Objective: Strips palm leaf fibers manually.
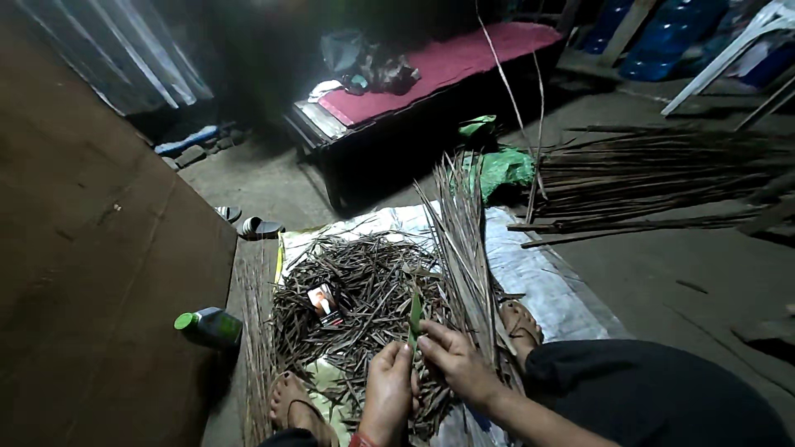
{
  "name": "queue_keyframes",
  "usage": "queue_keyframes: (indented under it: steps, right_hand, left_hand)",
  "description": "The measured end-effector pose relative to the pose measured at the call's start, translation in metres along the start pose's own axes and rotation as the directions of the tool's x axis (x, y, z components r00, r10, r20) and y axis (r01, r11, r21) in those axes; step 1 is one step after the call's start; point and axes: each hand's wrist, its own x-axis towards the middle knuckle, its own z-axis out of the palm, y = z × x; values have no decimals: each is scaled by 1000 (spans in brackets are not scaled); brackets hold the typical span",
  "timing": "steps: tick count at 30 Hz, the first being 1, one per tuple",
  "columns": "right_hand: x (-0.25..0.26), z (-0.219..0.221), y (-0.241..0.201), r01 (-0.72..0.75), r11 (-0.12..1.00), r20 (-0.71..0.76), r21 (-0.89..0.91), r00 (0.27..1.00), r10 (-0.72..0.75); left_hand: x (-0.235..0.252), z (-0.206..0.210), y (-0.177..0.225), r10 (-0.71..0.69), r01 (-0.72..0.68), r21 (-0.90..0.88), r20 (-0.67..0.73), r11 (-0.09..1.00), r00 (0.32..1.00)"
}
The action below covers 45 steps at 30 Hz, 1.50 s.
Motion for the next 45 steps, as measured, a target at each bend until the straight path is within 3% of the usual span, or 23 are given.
queue_keyframes:
  steps: [4,9,17,29,32,35,40,45]
  right_hand:
    - [12,-3,0,17,999,-146,-29,989,-21]
    - [42,-31,-8,-55,996,-289,74,954,74]
    - [-8,3,-9,-178,981,113,79,979,169]
    - [29,-24,-12,-42,998,-256,56,965,55]
    - [44,-41,-13,-41,988,-346,149,934,91]
    - [41,-43,-17,-72,982,-284,174,951,120]
    - [0,-2,-10,-148,986,-36,80,988,151]
    - [4,2,-8,-90,983,-112,162,988,108]
  left_hand:
    - [-7,8,-3,-17,17,-2,39,1000,999]
    - [-15,10,-6,-33,31,26,91,999,995]
    - [7,0,-3,23,-23,1,-28,1000,999]
    - [-19,11,-9,-23,15,75,105,997,994]
    - [-25,11,-15,-3,-11,104,134,995,991]
    - [-18,6,-15,14,-21,107,68,994,998]
    - [-4,-2,-4,17,-16,83,-14,996,1000]
    - [-9,10,-9,35,-37,77,30,996,999]
